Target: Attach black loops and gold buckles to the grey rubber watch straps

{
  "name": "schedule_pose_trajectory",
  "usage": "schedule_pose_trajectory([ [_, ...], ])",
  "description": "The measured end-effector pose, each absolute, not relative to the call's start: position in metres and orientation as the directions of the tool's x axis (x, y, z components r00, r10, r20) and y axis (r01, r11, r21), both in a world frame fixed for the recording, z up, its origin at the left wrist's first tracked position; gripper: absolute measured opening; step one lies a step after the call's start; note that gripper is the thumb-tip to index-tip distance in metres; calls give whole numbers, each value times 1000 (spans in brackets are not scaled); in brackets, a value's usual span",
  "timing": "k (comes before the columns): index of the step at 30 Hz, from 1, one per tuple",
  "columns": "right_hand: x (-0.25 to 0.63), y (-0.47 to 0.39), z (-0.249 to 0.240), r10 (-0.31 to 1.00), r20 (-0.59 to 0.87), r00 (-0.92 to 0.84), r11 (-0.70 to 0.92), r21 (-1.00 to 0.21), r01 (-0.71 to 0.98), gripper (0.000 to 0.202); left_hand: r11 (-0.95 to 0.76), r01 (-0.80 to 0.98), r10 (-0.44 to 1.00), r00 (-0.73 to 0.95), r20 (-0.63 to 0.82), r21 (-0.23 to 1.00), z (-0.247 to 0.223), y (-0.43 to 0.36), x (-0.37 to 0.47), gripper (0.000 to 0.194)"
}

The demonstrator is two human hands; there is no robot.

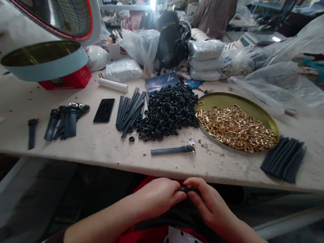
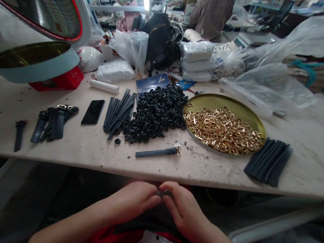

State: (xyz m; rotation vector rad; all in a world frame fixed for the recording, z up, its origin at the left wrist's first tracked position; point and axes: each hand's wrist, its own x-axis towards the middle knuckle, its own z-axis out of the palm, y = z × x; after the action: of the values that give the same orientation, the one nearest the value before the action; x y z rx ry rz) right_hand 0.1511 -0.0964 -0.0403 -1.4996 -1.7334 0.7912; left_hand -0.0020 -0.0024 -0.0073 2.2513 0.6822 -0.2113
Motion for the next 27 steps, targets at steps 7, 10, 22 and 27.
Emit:
schedule_pose_trajectory([
  [7,178,-34,-40,980,178,85,60,-680,731,23,-749,524,515,846,-142,406,-6,52,33,34],
  [10,192,-3,-54,971,225,78,33,-450,892,29,-796,560,563,824,-57,230,-19,75,43,23],
  [22,211,1,-95,930,230,286,-91,-611,786,43,-547,828,833,553,-24,119,-14,118,-47,23],
  [27,208,7,-97,942,239,236,-66,-557,828,42,-31,993,985,51,167,-115,-4,209,-161,35],
])
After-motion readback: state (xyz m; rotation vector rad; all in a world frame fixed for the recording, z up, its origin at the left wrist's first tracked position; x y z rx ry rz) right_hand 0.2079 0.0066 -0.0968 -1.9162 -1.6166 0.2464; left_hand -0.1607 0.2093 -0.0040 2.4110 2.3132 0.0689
